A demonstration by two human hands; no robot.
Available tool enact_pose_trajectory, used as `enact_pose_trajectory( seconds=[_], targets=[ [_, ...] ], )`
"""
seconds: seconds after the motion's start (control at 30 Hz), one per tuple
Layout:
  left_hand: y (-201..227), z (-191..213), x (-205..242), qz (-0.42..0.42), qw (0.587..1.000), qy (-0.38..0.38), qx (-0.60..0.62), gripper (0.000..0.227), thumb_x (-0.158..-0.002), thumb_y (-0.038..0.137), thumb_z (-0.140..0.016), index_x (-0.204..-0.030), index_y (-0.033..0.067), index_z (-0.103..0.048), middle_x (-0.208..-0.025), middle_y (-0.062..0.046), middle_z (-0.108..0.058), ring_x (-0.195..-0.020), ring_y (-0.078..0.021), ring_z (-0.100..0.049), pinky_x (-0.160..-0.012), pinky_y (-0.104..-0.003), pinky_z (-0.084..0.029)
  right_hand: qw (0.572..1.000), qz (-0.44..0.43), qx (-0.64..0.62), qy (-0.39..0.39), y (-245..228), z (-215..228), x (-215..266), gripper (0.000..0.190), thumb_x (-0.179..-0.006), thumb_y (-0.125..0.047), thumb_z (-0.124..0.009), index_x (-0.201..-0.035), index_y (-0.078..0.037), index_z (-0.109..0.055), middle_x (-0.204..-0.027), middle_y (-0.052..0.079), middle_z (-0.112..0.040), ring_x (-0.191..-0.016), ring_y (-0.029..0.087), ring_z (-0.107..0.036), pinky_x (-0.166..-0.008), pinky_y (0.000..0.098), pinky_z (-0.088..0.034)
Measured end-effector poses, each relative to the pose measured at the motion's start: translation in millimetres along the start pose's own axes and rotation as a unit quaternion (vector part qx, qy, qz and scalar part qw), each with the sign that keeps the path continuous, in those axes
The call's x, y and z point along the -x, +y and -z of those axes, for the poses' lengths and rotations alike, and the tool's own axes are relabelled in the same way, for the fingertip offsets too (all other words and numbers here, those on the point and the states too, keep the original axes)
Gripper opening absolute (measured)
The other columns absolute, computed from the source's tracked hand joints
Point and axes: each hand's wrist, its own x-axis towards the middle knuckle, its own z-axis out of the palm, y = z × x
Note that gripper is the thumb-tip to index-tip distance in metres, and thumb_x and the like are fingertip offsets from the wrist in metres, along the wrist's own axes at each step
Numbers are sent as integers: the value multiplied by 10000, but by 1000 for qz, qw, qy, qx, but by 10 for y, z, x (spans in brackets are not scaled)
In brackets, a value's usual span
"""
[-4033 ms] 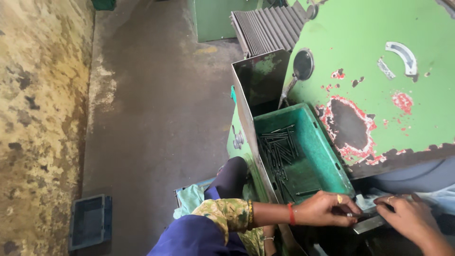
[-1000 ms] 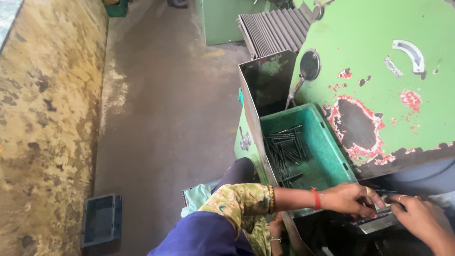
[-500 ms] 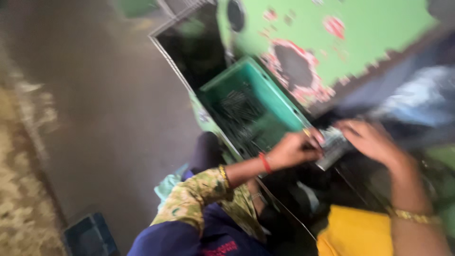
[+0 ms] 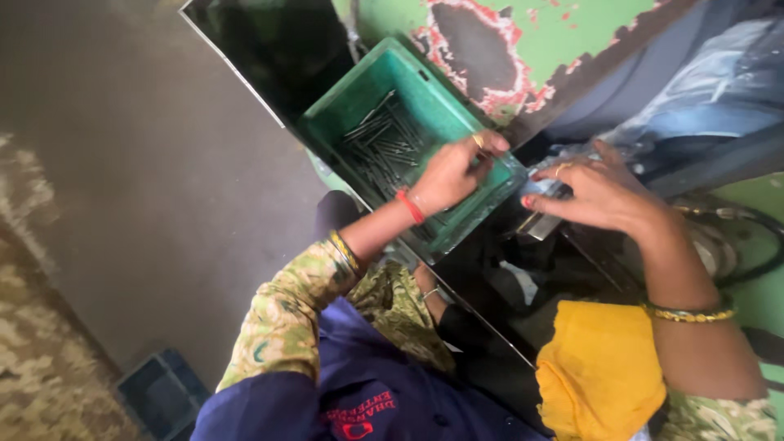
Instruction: The person repeatedly picks metal rods from a green bin, inserts them into a grinding machine, and removes them after processing. The rods are handled one at a time and returned to the bin after each pass.
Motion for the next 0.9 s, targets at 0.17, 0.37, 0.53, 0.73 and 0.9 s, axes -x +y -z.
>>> enact_pose_trajectory(
  seconds=[0.17, 0.37, 0.53, 0.73, 0.9],
  targets=[
    [-495, 454, -45, -10, 980, -17, -199, 327, -836, -16, -656, -1130, 127, -643, -1090, -98, -721, -1061, -337, -697, -859, -444, -573, 985, -59, 101, -128, -42, -69, -54, 551, -861, -583, -606, -1302, -271, -710, -1225, 53, -764, -1240, 213, -663, -1296, 520, -175],
    [-1565, 150, 102, 87, 889, -232, -385, 370, -795, 218, -755, -1126, 93, -647, -1051, -154, -703, -1005, -372, -686, -786, -499, -567, 992, -59, 90, -71, 167, -170, -52, 547, -861, -549, -620, -1292, -231, -733, -1296, 79, -726, -1268, 243, -636, -1301, 521, -149],
    [-2480, -281, 158, 121, 819, -340, -446, 225, -863, 137, -637, -1060, 134, -745, -1124, -153, -740, -1040, -354, -718, -805, -471, -598, 995, -46, 74, -41, 263, -201, -12, 513, -866, -538, -641, -1244, -207, -748, -1283, 84, -723, -1295, 290, -596, -1280, 509, -148],
    [-3011, -452, 401, -30, 842, -296, -451, 147, -930, 153, -619, -957, 111, -757, -1006, -124, -773, -907, -329, -763, -734, -459, -616, 996, -69, 55, -16, 357, -196, -29, 451, -846, -484, -666, -1158, -176, -773, -1262, 95, -716, -1293, 280, -589, -1252, 518, -186],
    [-2799, -511, 280, 87, 811, -401, -417, 259, -873, 122, -637, -1118, 66, -699, -1112, -185, -743, -1041, -361, -721, -831, -473, -593, 998, -51, 31, 22, 437, -259, -40, 409, -855, -455, -651, -1096, -153, -785, -1243, 88, -724, -1295, 285, -586, -1254, 516, -206]
  ],
)
